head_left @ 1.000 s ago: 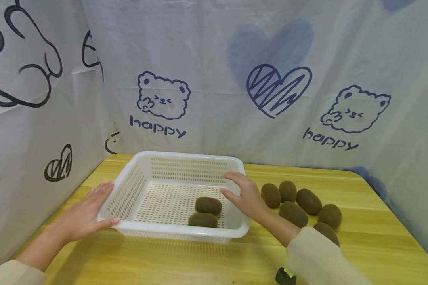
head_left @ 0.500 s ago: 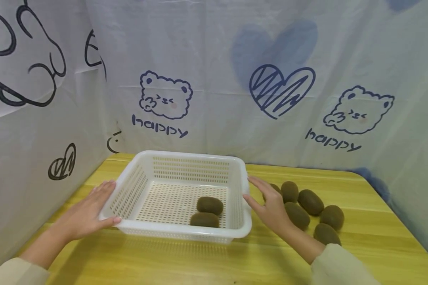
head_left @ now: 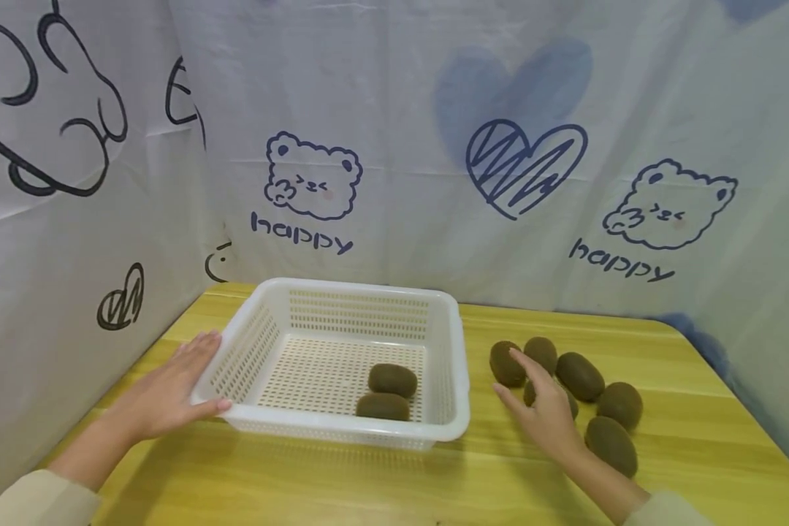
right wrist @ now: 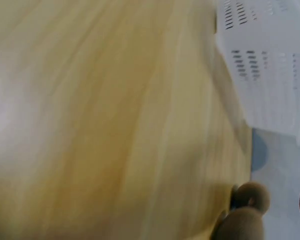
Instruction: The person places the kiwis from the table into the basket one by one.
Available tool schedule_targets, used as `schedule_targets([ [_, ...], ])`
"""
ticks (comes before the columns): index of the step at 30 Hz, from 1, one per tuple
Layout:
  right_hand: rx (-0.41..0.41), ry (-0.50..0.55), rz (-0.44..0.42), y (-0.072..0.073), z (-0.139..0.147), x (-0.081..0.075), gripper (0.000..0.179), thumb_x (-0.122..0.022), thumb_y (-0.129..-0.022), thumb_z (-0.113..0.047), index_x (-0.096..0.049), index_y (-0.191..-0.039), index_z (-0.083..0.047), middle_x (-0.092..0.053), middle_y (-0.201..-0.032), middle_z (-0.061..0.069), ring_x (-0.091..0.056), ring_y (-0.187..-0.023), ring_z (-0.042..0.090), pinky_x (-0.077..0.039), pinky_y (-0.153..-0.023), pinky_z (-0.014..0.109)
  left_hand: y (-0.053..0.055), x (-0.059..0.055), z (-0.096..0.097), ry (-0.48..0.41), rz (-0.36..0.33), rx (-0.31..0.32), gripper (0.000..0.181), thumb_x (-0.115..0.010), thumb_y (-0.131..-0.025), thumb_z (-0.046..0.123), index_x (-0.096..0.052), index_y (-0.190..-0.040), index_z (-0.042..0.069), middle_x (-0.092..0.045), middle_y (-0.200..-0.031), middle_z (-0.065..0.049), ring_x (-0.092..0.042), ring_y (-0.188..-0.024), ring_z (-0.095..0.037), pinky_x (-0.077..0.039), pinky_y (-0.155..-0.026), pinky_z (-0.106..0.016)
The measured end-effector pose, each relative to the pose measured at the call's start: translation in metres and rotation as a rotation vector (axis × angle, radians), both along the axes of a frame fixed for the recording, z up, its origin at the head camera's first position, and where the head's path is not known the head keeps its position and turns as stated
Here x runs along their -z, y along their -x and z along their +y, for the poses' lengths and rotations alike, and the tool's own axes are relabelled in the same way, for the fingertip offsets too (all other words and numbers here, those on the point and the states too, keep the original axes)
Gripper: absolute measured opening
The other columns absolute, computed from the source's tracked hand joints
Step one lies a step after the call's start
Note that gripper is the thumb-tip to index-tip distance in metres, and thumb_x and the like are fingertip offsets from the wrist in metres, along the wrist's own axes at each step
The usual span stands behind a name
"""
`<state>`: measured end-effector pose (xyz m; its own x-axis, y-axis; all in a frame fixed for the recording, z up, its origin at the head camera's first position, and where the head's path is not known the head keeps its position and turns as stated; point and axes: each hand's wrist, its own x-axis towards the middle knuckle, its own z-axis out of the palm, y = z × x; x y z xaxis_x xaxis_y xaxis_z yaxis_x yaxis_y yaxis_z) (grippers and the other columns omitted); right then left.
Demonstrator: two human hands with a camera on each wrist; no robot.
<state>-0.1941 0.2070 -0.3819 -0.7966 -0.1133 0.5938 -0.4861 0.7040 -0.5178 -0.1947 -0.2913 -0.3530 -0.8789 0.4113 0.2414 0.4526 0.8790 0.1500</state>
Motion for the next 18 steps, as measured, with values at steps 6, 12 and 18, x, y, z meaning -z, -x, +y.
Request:
schedule_targets([
  [6,0.058,0.017,-0.101,-0.007,0.016,0.008,0.059,-0.069,-0.083,-0.016,-0.045,-0.131,0.007,-0.049,-0.13,0.029,-0.049,-0.116,0.046,-0.046,-0.09,0.06,0.0,-0.001,-0.001,-0.006,-0.01,0.002,0.094,-0.059,-0.083,0.047,-0.013,-0.146,-0.005,-0.02,-0.149,-0.03,-0.019,-0.139,-0.043,0.016,-0.105,-0.005],
  [12,0.091,0.036,-0.167,-0.009,0.026,0.012,0.061,-0.067,-0.085,-0.02,-0.042,-0.132,0.01,-0.045,-0.133,0.032,-0.043,-0.12,0.049,-0.041,-0.095,0.062,0.0,0.001,-0.001,-0.012,-0.015,-0.001,0.094,-0.059,-0.083,0.047,-0.012,-0.146,-0.005,-0.02,-0.149,-0.029,-0.017,-0.14,-0.042,0.016,-0.104,-0.004],
  [18,0.152,0.017,-0.206,-0.009,0.033,0.017,0.063,-0.068,-0.084,-0.023,-0.043,-0.132,0.009,-0.045,-0.133,0.032,-0.042,-0.122,0.048,-0.04,-0.096,0.061,-0.001,0.001,-0.001,-0.01,-0.003,-0.003,0.094,-0.06,-0.083,0.047,-0.013,-0.147,-0.004,-0.021,-0.149,-0.028,-0.021,-0.139,-0.042,0.015,-0.103,-0.002],
])
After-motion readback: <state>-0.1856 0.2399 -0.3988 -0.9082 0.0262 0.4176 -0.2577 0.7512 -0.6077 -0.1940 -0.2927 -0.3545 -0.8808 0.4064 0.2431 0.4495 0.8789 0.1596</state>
